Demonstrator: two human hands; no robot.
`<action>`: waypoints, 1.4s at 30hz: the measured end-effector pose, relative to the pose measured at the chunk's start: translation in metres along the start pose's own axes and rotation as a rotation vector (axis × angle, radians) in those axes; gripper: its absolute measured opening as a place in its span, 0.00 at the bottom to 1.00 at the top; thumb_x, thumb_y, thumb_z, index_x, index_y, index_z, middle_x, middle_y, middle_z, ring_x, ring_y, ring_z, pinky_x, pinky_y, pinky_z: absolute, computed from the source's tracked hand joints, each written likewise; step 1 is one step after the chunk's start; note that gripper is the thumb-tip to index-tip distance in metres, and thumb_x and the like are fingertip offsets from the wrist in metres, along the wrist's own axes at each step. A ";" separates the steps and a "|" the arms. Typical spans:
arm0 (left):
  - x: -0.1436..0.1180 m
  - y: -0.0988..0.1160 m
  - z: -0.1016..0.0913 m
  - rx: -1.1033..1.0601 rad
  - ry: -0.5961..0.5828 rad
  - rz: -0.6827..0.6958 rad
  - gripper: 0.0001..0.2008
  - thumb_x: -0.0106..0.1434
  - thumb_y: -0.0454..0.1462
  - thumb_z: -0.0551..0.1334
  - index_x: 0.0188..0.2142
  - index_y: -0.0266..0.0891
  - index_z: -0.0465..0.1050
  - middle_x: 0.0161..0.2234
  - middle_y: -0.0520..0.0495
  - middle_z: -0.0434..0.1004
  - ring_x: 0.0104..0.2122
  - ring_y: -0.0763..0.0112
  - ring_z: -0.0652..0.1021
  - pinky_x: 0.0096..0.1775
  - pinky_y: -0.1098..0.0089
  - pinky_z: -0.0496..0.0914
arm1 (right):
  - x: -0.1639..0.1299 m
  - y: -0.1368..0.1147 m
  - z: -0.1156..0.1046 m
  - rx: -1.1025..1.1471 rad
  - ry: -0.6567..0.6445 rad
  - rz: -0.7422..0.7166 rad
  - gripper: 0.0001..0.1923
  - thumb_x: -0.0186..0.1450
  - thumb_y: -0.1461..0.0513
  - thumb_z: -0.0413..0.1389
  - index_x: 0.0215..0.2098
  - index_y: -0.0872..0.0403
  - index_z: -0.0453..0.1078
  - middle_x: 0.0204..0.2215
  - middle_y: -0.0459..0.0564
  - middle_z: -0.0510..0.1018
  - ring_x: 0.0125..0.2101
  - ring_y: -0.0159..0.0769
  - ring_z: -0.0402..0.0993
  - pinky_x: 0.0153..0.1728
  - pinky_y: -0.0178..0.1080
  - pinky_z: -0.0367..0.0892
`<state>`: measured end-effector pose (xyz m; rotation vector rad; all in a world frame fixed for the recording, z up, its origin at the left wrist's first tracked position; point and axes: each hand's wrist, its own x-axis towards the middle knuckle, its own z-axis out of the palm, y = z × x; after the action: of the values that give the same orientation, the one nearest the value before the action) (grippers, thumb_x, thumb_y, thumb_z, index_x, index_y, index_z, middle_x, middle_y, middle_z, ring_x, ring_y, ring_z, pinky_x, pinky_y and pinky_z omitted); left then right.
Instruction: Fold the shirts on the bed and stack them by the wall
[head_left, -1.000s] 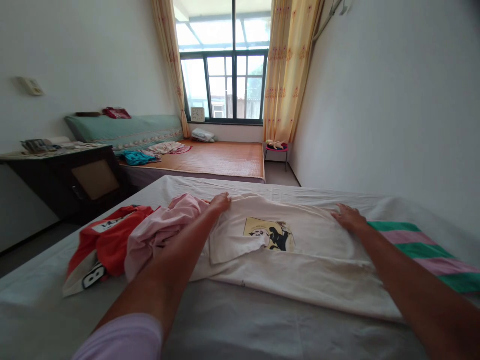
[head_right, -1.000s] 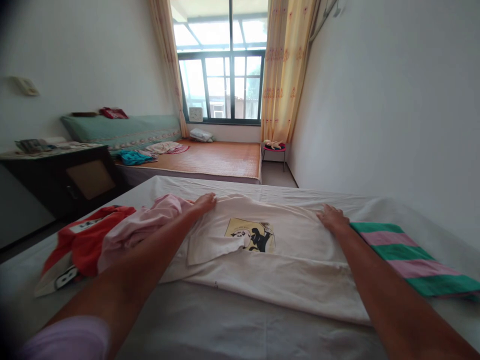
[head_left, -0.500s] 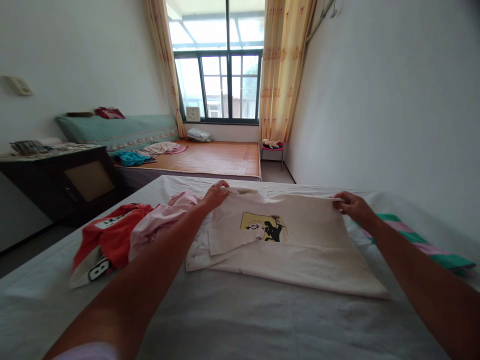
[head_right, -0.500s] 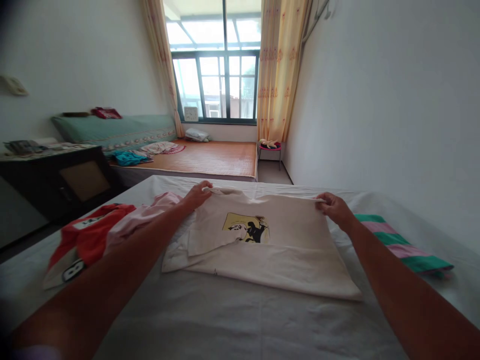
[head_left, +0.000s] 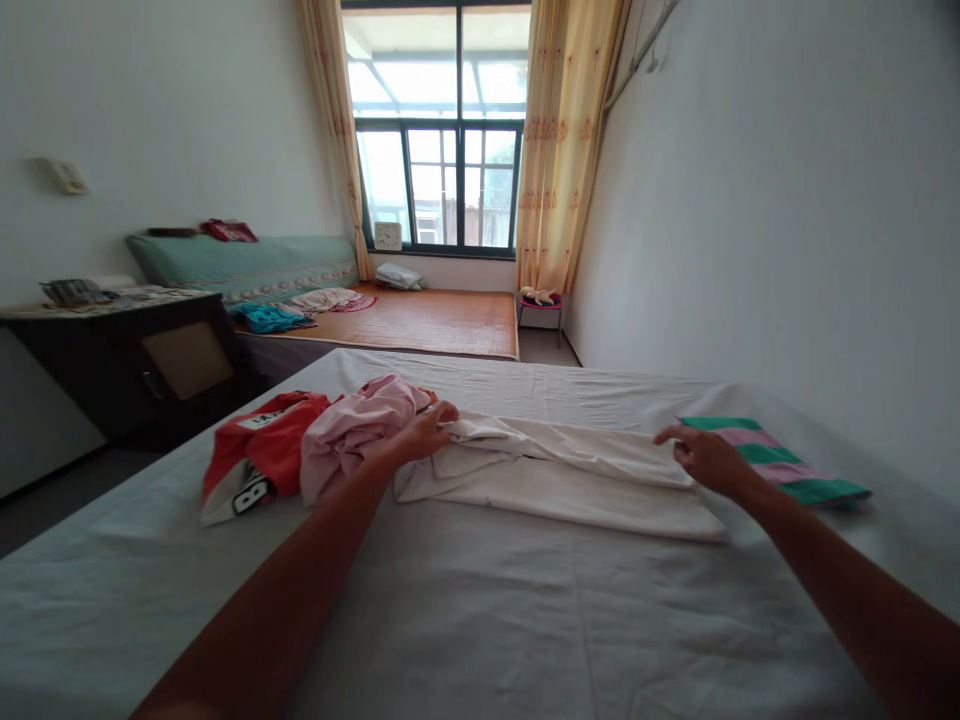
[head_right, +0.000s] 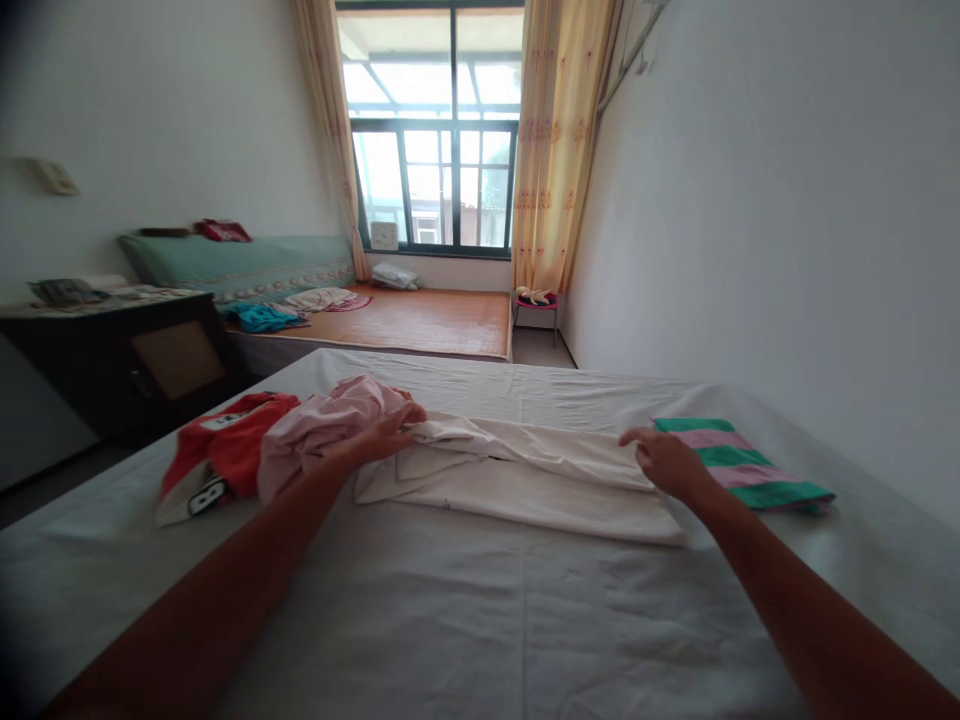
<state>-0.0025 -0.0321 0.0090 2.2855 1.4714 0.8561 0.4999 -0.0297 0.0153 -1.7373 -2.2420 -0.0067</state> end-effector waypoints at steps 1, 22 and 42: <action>-0.002 0.001 0.003 -0.008 0.018 -0.007 0.19 0.49 0.29 0.56 0.43 0.39 0.70 0.44 0.45 0.75 0.45 0.64 0.75 0.49 0.65 0.68 | 0.003 -0.020 0.000 0.046 0.008 -0.035 0.17 0.59 0.65 0.46 0.40 0.51 0.74 0.33 0.51 0.81 0.33 0.40 0.77 0.39 0.40 0.68; -0.024 0.030 -0.028 -0.551 0.192 -0.018 0.20 0.57 0.44 0.63 0.46 0.37 0.75 0.41 0.45 0.78 0.28 0.73 0.74 0.27 0.74 0.70 | 0.065 -0.215 0.029 1.271 -0.313 -0.324 0.17 0.53 0.53 0.65 0.33 0.54 0.70 0.34 0.48 0.77 0.33 0.33 0.71 0.37 0.36 0.66; -0.009 -0.001 0.007 0.227 0.096 -0.220 0.23 0.61 0.38 0.57 0.56 0.36 0.67 0.40 0.41 0.79 0.40 0.61 0.77 0.46 0.66 0.68 | 0.027 -0.219 0.060 0.728 -0.421 -0.697 0.13 0.62 0.59 0.56 0.42 0.54 0.78 0.35 0.48 0.82 0.32 0.35 0.74 0.36 0.35 0.66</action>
<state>-0.0019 -0.0395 -0.0002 2.2038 1.9088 0.7790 0.2723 -0.0517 0.0041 -0.5825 -2.5385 0.9578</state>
